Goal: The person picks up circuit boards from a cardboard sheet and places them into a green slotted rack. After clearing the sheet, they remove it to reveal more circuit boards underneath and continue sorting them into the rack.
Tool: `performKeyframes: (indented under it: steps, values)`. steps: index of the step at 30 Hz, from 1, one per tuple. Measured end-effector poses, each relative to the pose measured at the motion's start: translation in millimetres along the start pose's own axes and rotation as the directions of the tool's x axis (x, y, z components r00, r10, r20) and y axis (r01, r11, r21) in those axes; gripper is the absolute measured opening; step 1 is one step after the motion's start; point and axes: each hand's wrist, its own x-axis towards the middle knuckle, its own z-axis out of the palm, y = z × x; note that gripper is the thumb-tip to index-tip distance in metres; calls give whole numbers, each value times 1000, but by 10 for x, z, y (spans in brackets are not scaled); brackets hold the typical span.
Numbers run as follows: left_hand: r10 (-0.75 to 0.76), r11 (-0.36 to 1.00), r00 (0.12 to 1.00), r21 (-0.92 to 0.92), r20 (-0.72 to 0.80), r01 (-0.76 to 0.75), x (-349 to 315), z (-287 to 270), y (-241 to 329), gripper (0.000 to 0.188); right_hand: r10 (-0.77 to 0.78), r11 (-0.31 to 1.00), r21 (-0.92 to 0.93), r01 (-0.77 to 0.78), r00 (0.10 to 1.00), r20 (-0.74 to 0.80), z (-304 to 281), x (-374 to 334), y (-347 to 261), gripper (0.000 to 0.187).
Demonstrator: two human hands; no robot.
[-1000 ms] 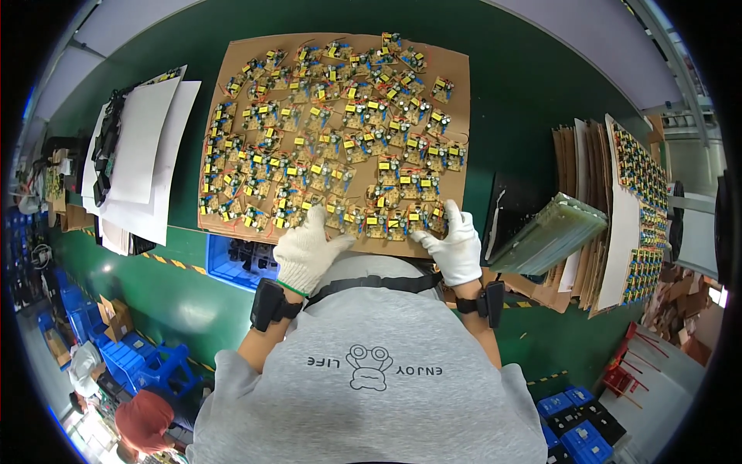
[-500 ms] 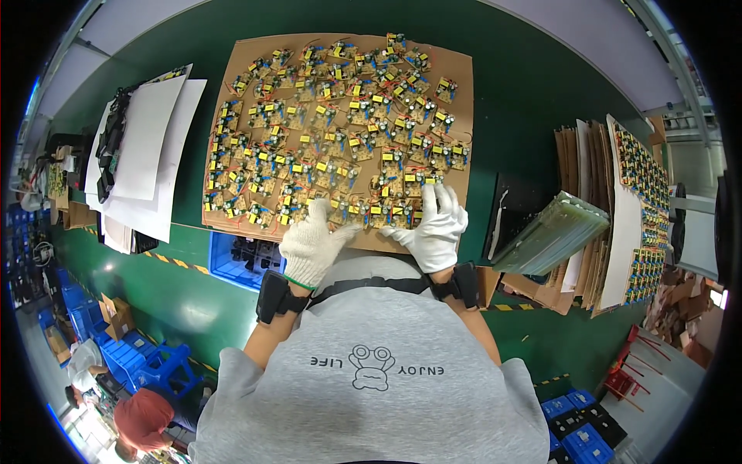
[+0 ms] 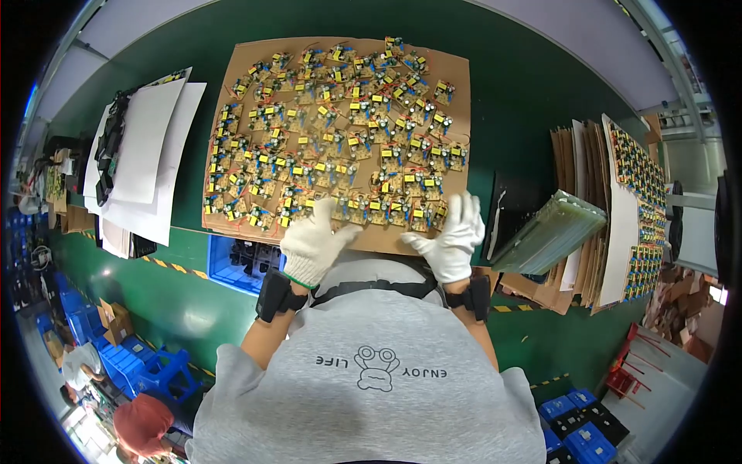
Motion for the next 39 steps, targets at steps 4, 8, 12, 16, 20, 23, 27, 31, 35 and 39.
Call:
performKeyframes:
  steps: [4, 8, 12, 16, 20, 23, 27, 31, 35, 39]
  values:
    - [63, 997, 997, 37, -45, -61, 32, 92, -36, 61, 28, 1000, 14, -28, 1000, -7, 264, -187, 203, 117]
    - [62, 998, 997, 27, -42, -61, 99, 76, 8, 57, -14, 1000, 1, 14, 998, 65, 278, 26, 133, 110]
    - [25, 999, 1000, -35, 14, -25, 78, -45, 60, 58, -140, 990, 12, 140, 977, 162, 267, 103, 225, 107]
    - [-9, 991, 1000, -131, -2, 8, 12, -126, 102, 57, -189, 979, 100, 180, 978, 90, 237, 63, 282, 106]
    - [-130, 932, 991, -343, -12, 118, -9, -139, 162, 51, -36, 942, 325, 84, 988, -152, 149, -30, 148, 93]
    - [-130, 653, 987, -742, 89, 153, -3, -128, 292, 44, -146, 740, 656, 152, 987, -65, -50, 6, -225, 85]
    - [131, 636, 971, -768, 201, 74, -32, 29, 397, 48, -395, 736, 527, 425, 902, -176, 47, 55, -573, 72]
    - [170, 616, 939, -776, 298, 134, -130, -84, 315, 47, -404, 819, 437, 372, 915, -21, -77, 17, -466, 57]
    - [131, 691, 961, -717, 244, 89, -200, -108, 126, 46, -370, 791, 506, 343, 928, -51, 81, -103, -401, 53]
    - [109, 927, 910, -290, -400, -238, -194, 42, -220, 51, -554, 701, 528, 479, 832, -19, 265, 20, -519, 66]
